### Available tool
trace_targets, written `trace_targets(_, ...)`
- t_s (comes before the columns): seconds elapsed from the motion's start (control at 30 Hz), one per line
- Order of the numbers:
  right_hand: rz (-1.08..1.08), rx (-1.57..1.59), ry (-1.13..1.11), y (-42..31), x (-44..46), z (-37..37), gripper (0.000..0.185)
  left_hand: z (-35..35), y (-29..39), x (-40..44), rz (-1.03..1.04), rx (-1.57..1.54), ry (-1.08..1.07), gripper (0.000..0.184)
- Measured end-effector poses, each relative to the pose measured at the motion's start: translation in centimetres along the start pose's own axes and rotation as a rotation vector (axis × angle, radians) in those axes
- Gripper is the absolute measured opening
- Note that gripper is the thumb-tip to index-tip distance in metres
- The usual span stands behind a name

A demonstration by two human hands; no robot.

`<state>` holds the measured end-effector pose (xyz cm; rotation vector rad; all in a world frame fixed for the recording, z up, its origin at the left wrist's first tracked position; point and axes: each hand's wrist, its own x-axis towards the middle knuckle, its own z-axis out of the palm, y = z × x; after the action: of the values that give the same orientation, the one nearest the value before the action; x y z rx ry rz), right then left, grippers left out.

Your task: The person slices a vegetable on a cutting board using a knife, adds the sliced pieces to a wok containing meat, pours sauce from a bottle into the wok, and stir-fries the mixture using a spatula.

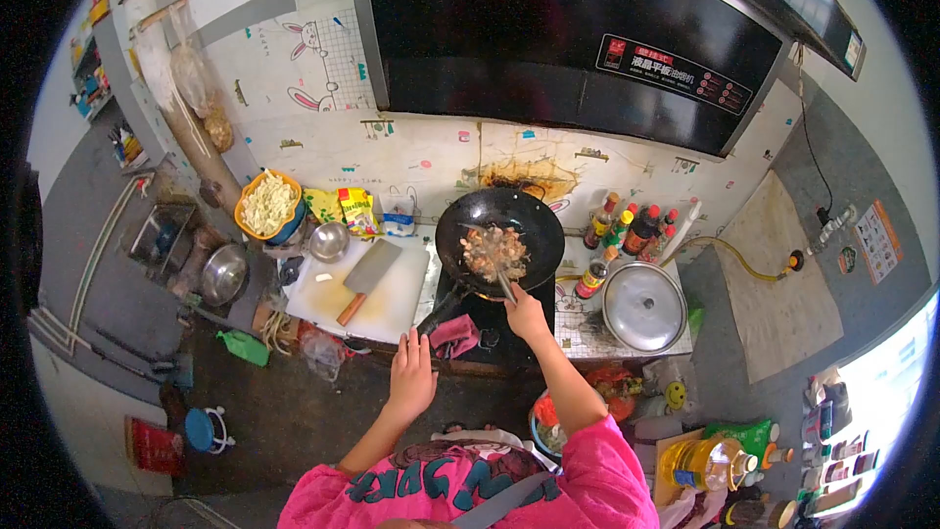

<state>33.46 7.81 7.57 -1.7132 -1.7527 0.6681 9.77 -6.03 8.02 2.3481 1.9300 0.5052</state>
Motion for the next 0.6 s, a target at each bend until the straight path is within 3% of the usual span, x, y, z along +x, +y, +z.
trace_targets(0.3,-0.068,-0.525,-0.044,2.4,-4.6,-7.6,0.048,0.2,-0.2,0.0,0.026,0.003,0.017,0.076)
trace_targets(0.37,-0.163,-0.444,0.068,3.1,-5.7,-9.0,0.047,0.1,-0.2,0.0,0.026,-0.002,0.014,0.076)
trace_targets(0.43,-0.028,-0.347,0.063,1.0,-6.9,-11.1,0.043,0.1,-0.3,-0.1,0.026,0.0,0.011,0.076)
trace_targets(0.6,-0.063,-0.297,0.029,2.1,-7.8,-11.6,0.043,-0.3,-0.2,0.0,0.036,-0.042,-0.033,0.076)
